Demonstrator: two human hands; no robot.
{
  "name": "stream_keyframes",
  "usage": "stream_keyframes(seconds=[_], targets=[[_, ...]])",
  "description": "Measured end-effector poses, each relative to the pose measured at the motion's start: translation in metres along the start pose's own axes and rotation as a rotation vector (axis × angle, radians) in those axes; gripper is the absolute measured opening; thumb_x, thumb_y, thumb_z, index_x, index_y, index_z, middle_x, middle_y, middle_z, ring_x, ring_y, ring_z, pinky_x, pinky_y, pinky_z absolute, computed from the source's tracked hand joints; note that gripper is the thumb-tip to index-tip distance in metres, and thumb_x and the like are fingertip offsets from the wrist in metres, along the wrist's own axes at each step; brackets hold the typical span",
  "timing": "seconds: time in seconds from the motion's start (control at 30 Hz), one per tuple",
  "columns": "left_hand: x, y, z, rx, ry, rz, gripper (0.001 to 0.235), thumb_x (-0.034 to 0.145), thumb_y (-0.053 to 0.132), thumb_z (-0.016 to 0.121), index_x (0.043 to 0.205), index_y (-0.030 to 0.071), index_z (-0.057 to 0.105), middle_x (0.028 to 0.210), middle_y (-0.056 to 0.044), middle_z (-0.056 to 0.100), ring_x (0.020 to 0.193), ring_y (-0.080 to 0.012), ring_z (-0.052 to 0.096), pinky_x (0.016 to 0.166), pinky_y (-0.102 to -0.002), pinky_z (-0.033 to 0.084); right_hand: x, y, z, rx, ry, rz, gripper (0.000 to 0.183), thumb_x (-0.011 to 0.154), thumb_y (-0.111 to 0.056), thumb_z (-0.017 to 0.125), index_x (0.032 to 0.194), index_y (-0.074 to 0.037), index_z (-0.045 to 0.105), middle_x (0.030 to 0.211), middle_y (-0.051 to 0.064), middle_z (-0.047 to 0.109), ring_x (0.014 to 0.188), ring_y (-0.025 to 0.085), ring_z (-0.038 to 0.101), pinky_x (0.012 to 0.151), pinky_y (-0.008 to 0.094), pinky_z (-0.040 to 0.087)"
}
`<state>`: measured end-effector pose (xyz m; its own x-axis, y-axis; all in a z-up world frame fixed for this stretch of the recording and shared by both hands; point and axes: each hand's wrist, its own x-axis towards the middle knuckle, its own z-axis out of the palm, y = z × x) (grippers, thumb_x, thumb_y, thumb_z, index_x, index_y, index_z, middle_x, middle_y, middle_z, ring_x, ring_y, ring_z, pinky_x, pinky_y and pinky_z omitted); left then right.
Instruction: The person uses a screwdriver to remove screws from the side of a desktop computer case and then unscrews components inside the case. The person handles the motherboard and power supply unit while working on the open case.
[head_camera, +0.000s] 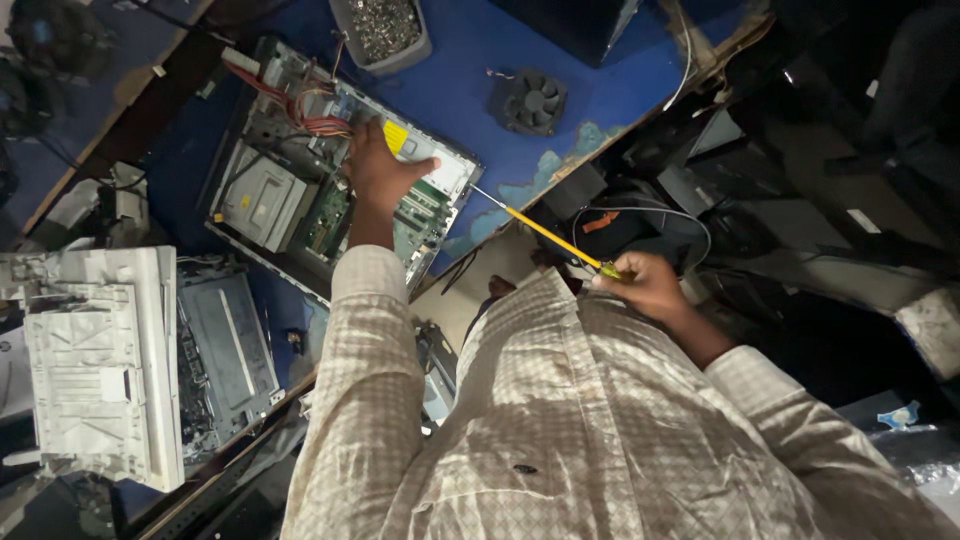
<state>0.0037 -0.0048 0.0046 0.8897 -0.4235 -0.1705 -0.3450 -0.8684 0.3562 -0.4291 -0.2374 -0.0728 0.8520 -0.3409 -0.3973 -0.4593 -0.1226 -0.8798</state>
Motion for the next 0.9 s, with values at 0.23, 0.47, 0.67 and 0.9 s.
stream_keyframes(seconds=[0.23, 0.47, 0.67, 0.9], targets=[[-0.001, -0.007, 0.001, -0.017, 0.029, 0.069, 0.122, 0.052, 0.057, 0.099, 0.147, 0.005, 0.044, 0.151, -0.02, 0.045, 0.143, -0.0409, 0.039, 0.115, -0.06, 0.035, 0.022, -0.016, -0.022, 0.175, -0.317, 0.548, 0.06, 0.103, -0.06, 0.05, 0.086, -0.007, 0.072, 0.059, -0.002, 0.048, 0.05, 0.011, 0.04, 0.048, 0.031, 0.033], [-0.004, 0.008, -0.013, 0.023, -0.012, 0.01, 0.121, 0.051, 0.055, 0.1, 0.147, 0.006, 0.044, 0.153, -0.017, 0.043, 0.143, -0.0388, 0.036, 0.109, -0.064, 0.032, 0.004, -0.032, -0.016, -0.186, 0.049, 0.105, 0.06, 0.094, -0.065, 0.06, 0.086, -0.006, 0.075, 0.062, 0.0, 0.062, 0.056, 0.009, 0.054, 0.052, 0.032, 0.043], [-0.003, 0.005, -0.01, 0.021, -0.031, 0.002, 0.123, 0.052, 0.057, 0.099, 0.149, 0.006, 0.043, 0.156, -0.018, 0.04, 0.145, -0.0385, 0.034, 0.112, -0.064, 0.031, 0.013, -0.026, -0.007, -0.005, -0.262, 0.753, 0.067, 0.104, -0.069, 0.04, 0.087, -0.015, 0.077, 0.062, 0.001, 0.046, 0.055, 0.016, 0.043, 0.051, 0.035, 0.036], [0.002, -0.008, 0.002, 0.0, 0.028, 0.098, 0.123, 0.053, 0.057, 0.099, 0.146, 0.0, 0.044, 0.152, -0.025, 0.043, 0.143, -0.0425, 0.037, 0.117, -0.053, 0.034, 0.007, -0.007, -0.003, -0.104, -0.041, 0.219, 0.067, 0.099, -0.067, 0.053, 0.082, -0.005, 0.073, 0.062, 0.002, 0.061, 0.058, 0.012, 0.054, 0.056, 0.03, 0.043]])
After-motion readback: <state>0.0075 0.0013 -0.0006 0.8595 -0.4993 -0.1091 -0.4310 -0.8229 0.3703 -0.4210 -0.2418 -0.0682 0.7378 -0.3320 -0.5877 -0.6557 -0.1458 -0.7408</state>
